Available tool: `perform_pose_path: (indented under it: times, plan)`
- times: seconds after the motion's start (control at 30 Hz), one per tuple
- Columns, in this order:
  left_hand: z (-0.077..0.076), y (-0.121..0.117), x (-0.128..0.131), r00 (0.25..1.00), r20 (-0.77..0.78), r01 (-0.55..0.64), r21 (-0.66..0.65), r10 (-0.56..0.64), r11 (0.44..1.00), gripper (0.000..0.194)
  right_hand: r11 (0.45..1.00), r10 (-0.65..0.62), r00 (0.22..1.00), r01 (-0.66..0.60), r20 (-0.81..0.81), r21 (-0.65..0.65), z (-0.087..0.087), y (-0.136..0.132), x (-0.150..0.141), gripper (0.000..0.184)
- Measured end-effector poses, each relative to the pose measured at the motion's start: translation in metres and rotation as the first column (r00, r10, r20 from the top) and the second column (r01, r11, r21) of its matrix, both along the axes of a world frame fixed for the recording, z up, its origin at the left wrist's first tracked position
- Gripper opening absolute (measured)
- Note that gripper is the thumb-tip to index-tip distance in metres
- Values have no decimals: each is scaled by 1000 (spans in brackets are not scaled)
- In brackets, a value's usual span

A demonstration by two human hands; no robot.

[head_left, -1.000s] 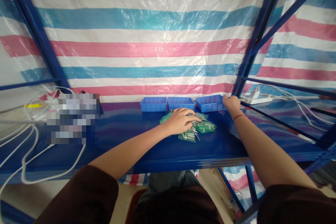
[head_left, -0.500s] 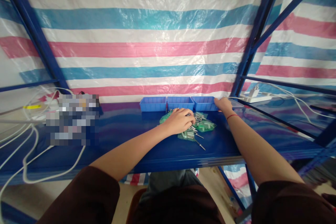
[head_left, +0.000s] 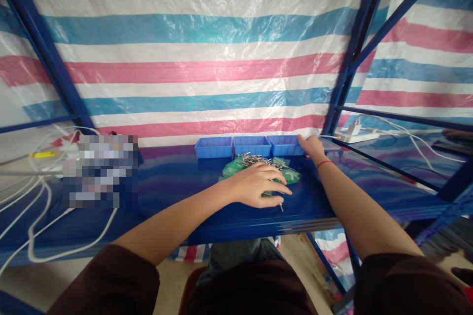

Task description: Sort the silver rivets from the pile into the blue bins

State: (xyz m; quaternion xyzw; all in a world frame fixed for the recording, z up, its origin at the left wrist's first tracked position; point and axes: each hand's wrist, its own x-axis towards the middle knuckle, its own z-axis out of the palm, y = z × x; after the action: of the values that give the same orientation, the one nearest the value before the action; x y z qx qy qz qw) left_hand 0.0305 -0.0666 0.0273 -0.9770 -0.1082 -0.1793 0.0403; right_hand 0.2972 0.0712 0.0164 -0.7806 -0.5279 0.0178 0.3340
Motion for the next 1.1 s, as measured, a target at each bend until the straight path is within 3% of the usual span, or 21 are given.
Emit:
perform_pose_path:
  times: [0.13, 0.33, 0.63, 0.97, 1.1]
  plan:
    - [-7, -8, 0, 995, -85, 56, -40, -60, 998, 31, 995, -75, 996, 72, -57, -66, -1, 4, 1, 56]
    - [-11, -2, 4, 996, -27, 88, -53, -90, 995, 28, 994, -75, 996, 72, -45, -81, -2, 10, 1, 64]
    - [-13, 0, 8, 994, -10, 107, -2, -107, 994, 24, 998, -23, 998, 20, -54, -55, -9, 15, 12, 37]
    - [-12, -4, 11, 998, -26, 53, -9, -54, 999, 24, 998, -8, 999, 5, -52, -55, -9, 19, 17, 41]
    - [-6, 0, 11, 997, 1, 72, -104, -72, 992, 24, 1000, -11, 998, 10, -61, -17, -8, 12, 17, 45]
